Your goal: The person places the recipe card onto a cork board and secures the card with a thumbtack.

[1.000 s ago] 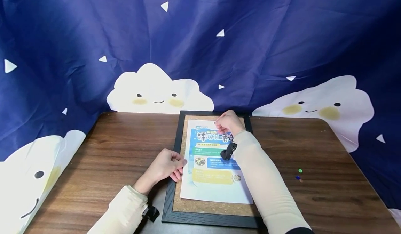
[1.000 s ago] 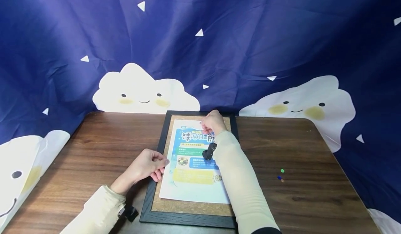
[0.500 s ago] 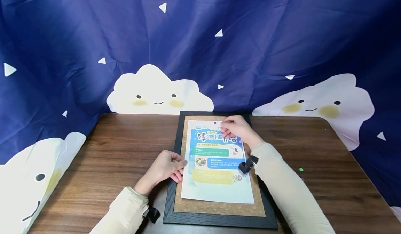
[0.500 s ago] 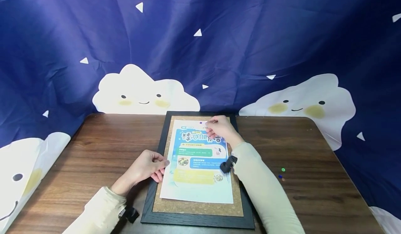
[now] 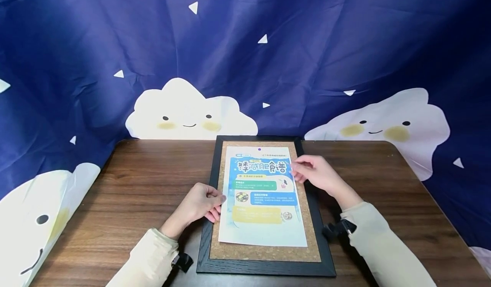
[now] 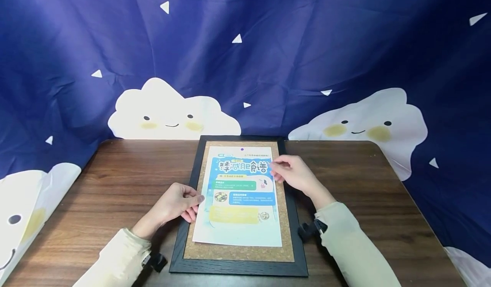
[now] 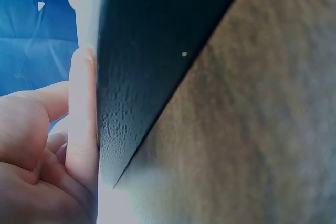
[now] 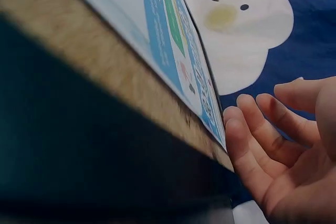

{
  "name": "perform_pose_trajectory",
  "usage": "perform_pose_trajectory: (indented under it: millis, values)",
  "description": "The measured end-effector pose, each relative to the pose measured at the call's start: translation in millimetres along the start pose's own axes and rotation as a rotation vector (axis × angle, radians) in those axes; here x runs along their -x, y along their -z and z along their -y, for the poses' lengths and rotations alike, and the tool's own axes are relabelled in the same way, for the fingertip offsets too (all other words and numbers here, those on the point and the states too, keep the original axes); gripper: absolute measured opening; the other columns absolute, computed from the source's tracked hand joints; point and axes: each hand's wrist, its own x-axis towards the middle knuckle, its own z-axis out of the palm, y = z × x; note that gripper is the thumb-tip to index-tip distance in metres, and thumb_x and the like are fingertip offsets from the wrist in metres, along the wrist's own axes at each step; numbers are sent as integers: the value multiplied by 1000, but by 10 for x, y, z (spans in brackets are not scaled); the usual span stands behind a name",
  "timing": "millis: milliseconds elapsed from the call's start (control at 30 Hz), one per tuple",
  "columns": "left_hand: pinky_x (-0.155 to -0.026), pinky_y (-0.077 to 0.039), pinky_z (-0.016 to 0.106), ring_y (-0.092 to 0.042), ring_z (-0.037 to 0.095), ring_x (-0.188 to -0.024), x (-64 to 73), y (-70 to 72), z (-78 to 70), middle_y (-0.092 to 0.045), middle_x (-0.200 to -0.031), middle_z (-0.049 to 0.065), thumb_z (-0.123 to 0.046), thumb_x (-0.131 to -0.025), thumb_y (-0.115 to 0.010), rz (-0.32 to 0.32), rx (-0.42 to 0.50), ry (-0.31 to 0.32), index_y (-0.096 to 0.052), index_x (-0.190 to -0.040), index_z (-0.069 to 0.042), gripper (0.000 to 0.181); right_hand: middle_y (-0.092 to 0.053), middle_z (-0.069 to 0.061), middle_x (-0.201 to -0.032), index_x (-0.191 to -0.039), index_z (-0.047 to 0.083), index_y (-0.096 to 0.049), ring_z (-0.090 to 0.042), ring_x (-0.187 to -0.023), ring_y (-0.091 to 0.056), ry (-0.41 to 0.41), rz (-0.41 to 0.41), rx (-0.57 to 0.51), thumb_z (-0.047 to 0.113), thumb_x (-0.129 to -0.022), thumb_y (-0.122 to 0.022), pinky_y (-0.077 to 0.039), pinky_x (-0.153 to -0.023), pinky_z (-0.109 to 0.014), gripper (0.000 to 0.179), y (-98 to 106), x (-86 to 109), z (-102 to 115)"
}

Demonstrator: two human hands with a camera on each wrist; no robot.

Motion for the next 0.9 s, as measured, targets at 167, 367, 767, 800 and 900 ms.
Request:
perform_pose_trajectory:
  millis: [167, 367, 767, 800, 900]
  values:
    - [-58, -68, 34, -73, 14, -55, -6, -4, -1, -76, -71, 10, -8, -104, -69, 10, 2, -8, -73, -109, 11, 20, -74, -23, -97, -122, -15, -66, -18, -77, -72, 28, -25, 16, 11, -111, -61, -66, -71, -29, 29, 115, 232, -57]
    - [-58, -68, 34, -73, 14, -55, -16, -9, -6, -76, -72, 12, -7, -104, -69, 10, -1, -13, -74, -107, 11, 20, -76, -22, -98, -123, -10, -69, -23, -78, -74, 15, -85, 123, 15, -111, -60, -66, -70, -30, 29, 282, 546, -50]
    - [-58, -68, 34, -73, 14, -55, 5, 7, 16, -77, -72, 14, -8, -104, -70, -7, -5, -15, -74, -108, 11, 20, -77, -4, -87, -121, -10, -69, -16, -73, -72, -30, -218, 161, 15, -112, -59, -64, -62, -32, 28, 613, 1110, -277]
    - [-58, -68, 34, -73, 14, -55, 5, 6, 17, -77, -73, 14, -8, -104, -70, -4, -5, -14, -74, -108, 11, 20, -77, -1, -86, -120, -10, -69, -15, -72, -72, -37, -226, 159, 15, -112, -59, -63, -61, -32, 28, 633, 1147, -293]
    - [-59, -68, 34, -74, 14, -56, 0, -2, 16, -78, -73, 14, -8, -104, -70, 4, -4, -16, -74, -108, 11, 21, -76, 4, -82, -116, -9, -70, -13, -70, -70, -65, -254, 154, 15, -112, -61, -61, -58, -31, 26, 685, 1254, -340]
